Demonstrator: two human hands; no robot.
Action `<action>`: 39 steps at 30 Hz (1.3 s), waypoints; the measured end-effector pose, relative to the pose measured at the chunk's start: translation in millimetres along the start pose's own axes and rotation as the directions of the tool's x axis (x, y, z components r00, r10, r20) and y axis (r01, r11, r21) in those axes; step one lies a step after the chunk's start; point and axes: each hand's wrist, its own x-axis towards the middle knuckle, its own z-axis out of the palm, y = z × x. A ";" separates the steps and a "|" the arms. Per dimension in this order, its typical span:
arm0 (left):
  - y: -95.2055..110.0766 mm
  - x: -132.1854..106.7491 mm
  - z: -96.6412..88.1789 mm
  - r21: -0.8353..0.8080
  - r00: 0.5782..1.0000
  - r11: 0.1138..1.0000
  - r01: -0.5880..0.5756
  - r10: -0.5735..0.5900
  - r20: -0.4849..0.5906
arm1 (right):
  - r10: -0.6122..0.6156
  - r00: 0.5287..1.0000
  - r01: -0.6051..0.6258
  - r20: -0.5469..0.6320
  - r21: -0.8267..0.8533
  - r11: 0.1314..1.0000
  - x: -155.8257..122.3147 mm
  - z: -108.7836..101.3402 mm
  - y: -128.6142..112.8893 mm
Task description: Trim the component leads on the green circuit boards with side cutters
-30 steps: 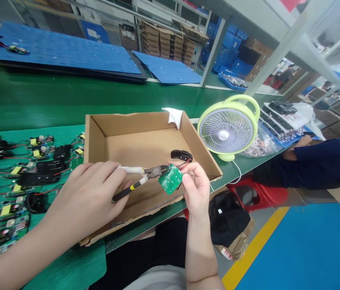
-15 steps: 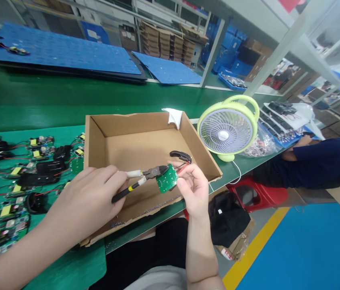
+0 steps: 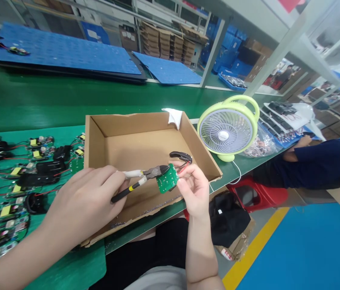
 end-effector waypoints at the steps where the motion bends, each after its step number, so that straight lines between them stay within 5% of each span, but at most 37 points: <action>1: -0.2 1.0 0.0 -0.006 1.000 1.000 -0.008 0.008 -0.003 | 0.003 1.000 -0.003 -0.003 0.002 1.000 -0.2 -0.4 0.2; 24: -0.4 0.4 1.8 -0.008 1.000 1.000 -0.003 0.003 -0.027 | -0.055 0.995 0.052 0.080 0.037 0.998 0.7 -1.5 2.2; 33: -1.8 -0.8 3.5 -0.039 0.998 0.999 0.019 -0.021 -0.057 | 0.023 1.000 -0.022 -0.007 0.075 0.997 3.7 0.5 0.8; 39: -0.5 3.2 0.5 -0.086 0.995 0.994 -0.074 0.067 -0.072 | 0.077 0.994 -0.075 -0.077 0.024 0.997 6.1 3.2 -0.5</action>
